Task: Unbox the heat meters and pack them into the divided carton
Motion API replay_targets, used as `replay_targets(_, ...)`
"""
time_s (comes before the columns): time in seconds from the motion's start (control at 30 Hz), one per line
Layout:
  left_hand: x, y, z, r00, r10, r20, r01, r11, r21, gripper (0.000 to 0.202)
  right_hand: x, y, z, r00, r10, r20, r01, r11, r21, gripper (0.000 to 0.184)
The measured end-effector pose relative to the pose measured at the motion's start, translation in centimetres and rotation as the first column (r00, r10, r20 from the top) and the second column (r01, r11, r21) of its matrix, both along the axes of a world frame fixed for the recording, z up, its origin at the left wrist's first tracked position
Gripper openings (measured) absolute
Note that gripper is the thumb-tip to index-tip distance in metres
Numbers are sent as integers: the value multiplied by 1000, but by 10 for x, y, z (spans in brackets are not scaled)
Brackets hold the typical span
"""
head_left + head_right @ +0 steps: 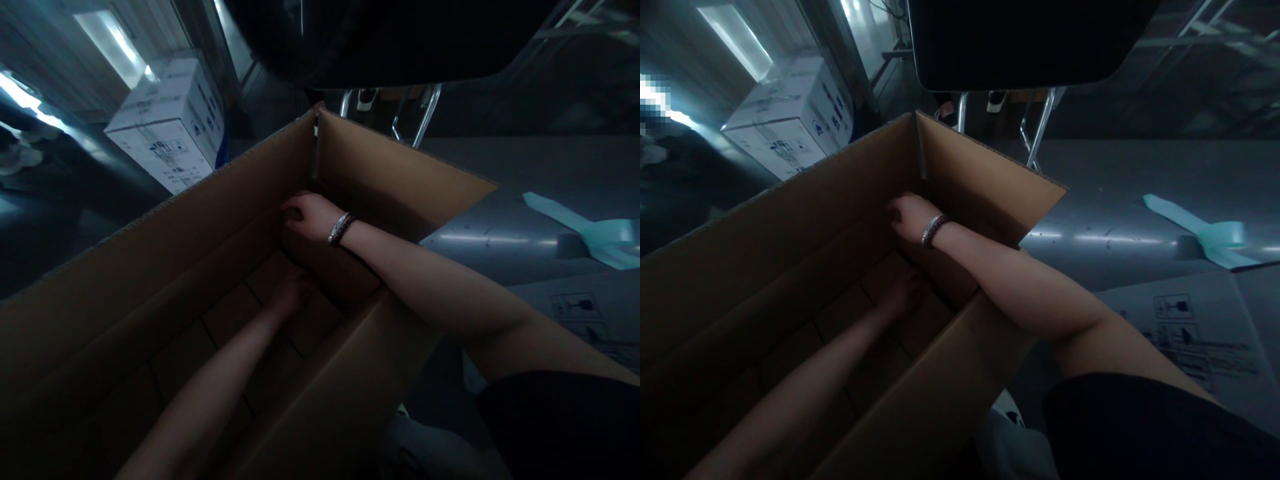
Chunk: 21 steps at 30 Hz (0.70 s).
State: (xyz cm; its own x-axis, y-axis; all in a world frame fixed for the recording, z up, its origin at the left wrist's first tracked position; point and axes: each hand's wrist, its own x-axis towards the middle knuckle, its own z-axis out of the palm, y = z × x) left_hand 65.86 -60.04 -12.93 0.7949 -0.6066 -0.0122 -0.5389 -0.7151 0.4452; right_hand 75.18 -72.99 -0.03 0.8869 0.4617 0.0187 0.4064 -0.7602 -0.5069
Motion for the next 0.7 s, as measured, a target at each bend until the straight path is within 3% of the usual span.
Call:
replay_targets(0.1, 0, -6, -7, 1000, 18, 4, -18, 999, 38, 16, 2, -2, 2, 999, -53, -4, 53, 999, 3, 39)
replay_targets(0.17, -5, -10, -11, 995, 87, 52, -90, 994, 58, 18, 5, -6, 5, 994, -94, -51, 90, 994, -68, 34)
replay_targets(0.27, -23, -9, -7, 969, 195, 150, -202, 979, 35, 25, 4, -8, 10, 951, -96, -293, 35, 978, -206, 44)
replay_targets(0.33, -41, -4, 7, 933, 166, 318, -142, 985, -96, 25, -4, -3, 11, 845, -35, -534, -54, 987, -150, 55)
replay_targets(0.4, -59, 1, 30, 839, 108, 533, 30, 969, -243, 23, -17, 7, 9, 682, 57, -729, -107, 994, -22, 61)
replay_targets(0.47, -72, 2, 54, 806, 53, 590, 118, 962, -246, 21, -29, 19, 4, 543, 155, -825, -187, 980, 61, 59)
replay_targets(0.53, -76, -3, 69, 919, 5, 395, 53, 989, -135, 19, -34, 27, -2, 502, 235, -832, -340, 939, 61, 48)
replay_targets(0.6, -70, -10, 67, 994, 81, 69, -81, 997, 5, 25, -31, 27, -8, 559, 249, -791, -468, 882, -53, 35)
replay_targets(0.63, -65, -14, 60, 987, 151, -53, -147, 987, 60, 27, -27, 25, -11, 613, 232, -756, -494, 858, -137, 32)
replay_targets(0.7, -53, -22, 41, 949, 272, -156, -257, 960, 109, 34, -15, 18, -17, 725, 194, -661, -485, 825, -289, 24)
